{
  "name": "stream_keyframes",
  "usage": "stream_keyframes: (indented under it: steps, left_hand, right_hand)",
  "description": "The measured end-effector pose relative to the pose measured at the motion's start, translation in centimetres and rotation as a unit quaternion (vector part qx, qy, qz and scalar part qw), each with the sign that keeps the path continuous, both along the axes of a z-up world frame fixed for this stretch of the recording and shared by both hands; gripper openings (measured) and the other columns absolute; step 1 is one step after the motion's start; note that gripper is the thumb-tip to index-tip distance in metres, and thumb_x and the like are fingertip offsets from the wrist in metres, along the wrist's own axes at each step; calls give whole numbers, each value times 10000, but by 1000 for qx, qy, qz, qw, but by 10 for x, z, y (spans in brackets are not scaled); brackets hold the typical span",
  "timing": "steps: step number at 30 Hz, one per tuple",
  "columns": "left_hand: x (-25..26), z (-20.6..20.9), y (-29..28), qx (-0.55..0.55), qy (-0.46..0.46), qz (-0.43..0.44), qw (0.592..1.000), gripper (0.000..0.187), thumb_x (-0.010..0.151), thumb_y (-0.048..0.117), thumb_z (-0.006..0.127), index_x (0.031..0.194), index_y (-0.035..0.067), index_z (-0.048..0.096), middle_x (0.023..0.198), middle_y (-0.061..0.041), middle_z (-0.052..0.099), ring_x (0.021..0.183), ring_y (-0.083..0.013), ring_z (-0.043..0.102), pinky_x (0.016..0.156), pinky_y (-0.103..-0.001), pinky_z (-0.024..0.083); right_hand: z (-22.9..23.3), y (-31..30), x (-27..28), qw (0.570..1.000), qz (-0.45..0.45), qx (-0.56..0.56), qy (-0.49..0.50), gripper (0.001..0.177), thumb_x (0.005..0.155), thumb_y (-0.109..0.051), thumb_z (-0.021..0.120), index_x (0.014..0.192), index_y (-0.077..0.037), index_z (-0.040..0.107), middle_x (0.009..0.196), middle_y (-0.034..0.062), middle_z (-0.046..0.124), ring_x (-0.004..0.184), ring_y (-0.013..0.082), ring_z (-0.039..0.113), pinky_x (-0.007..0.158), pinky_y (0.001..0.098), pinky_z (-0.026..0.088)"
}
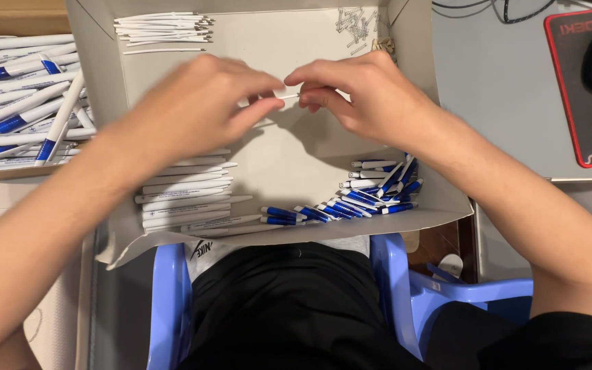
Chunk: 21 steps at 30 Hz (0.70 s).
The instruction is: Assembling pens by inserting ink refills into barrels and attaching caps.
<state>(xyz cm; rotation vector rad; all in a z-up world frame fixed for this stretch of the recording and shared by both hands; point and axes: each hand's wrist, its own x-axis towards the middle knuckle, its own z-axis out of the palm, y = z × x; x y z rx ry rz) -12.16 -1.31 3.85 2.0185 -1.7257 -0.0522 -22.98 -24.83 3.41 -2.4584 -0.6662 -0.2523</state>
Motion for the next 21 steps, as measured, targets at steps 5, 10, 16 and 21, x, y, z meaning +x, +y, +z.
stream_keyframes:
  steps: [5, 10, 16, 21]
  left_hand:
    - [23, 14, 25, 60, -73, 92, 991, 352, 1134, 340, 587, 1256, 53, 749, 1095, -136, 782, 982, -336, 726, 759, -507, 555]
    - [18, 43, 25, 370, -49, 156, 914, 236, 1032, 299, 550, 1098, 197, 753, 1094, -29, 768, 998, -273, 726, 780, -509, 586]
    - [23, 26, 23, 521, -45, 158, 838, 217, 937, 235, 517, 981, 240, 730, 1076, 55, 743, 979, -215, 687, 804, -397, 513]
    - [24, 22, 16, 532, -55, 146, 832, 158, 853, 200, 499, 862, 217, 656, 917, 27, 728, 823, -239, 655, 747, -373, 476]
  right_hand:
    - [0, -10, 1, 998, 22, -10, -50, 194, 986, 130, 672, 1152, 62, 745, 953, 113, 776, 875, 252, 751, 815, 368, 583]
    - [11, -4, -3, 999, -13, -27, -45, 114, 1044, 71, 618, 1062, 9, 713, 899, 54, 739, 823, 217, 707, 772, 348, 533]
    - [15, -5, -4, 999, -9, -10, -49, 20, 1074, 41, 658, 1077, 40, 678, 978, 128, 701, 900, 267, 667, 823, 376, 523]
    - [11, -8, -5, 998, -18, 24, -61, 62, 1066, 64, 677, 1104, 25, 706, 1009, 126, 533, 931, 269, 542, 835, 391, 431]
